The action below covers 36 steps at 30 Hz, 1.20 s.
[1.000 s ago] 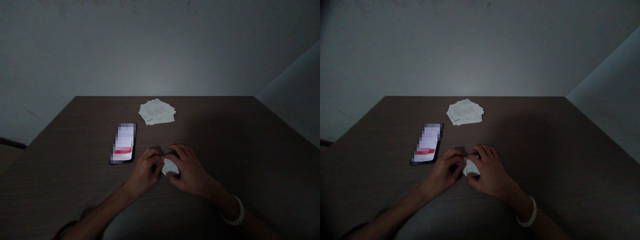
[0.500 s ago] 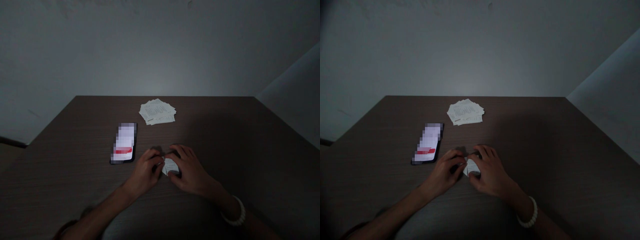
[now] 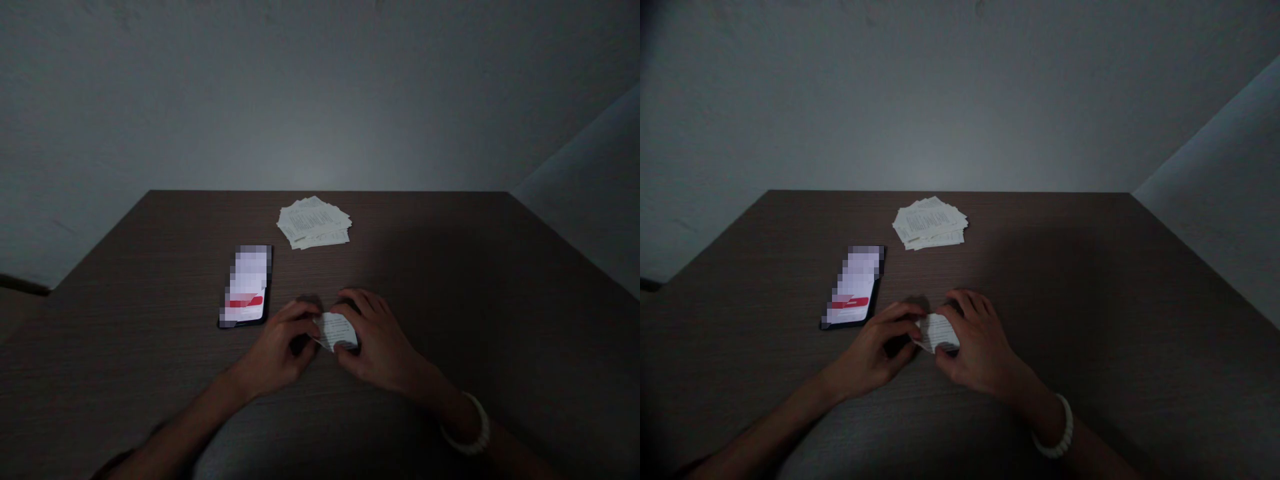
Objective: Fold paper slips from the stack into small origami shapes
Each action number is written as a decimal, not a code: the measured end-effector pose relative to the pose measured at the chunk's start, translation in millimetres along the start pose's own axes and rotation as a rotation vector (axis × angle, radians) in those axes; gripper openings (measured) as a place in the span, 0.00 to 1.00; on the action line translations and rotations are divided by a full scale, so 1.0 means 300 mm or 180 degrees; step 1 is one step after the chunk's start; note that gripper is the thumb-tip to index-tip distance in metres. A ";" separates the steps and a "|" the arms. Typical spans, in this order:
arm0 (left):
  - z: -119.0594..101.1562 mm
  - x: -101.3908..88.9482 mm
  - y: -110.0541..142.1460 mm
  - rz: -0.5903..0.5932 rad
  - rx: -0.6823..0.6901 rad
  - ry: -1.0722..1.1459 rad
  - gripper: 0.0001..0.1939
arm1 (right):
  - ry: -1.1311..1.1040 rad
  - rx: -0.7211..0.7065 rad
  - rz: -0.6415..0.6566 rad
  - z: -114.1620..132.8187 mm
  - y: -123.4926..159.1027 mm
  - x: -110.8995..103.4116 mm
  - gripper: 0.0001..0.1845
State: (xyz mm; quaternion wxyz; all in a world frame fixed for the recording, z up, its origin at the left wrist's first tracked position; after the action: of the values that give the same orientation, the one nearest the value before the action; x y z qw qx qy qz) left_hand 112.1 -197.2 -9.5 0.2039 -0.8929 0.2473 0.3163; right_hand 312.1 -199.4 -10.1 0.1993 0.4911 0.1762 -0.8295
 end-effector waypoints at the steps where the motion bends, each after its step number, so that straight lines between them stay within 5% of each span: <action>1: 0.004 -0.003 0.004 0.0036 0.0014 0.0007 0.10 | -0.0007 -0.0011 0.0004 0.000 0.001 -0.001 0.26; 25: 0.018 -0.032 0.017 0.0443 0.0332 -0.0071 0.09 | -0.0079 0.0181 -0.0143 0.005 0.001 0.007 0.28; 36: 0.040 0.024 -0.015 -0.0135 -0.0340 0.0014 0.06 | 0.0038 0.0160 -0.0112 0.000 0.004 0.016 0.30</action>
State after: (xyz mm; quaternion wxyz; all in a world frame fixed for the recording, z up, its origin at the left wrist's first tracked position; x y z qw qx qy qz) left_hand 114.0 -189.5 -21.9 0.1621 -0.9082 0.2116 0.3227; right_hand 310.4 -201.1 -14.4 0.1713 0.4977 0.1651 -0.8341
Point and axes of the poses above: each hand's wrist, its own y-axis away from the middle knuckle, its own x-axis out of the palm, z = x × y, the point moved 1 cm from there along -y, towards the middle knuckle, and after that the axes turned 2 degrees about z, right-handed, at the moved point
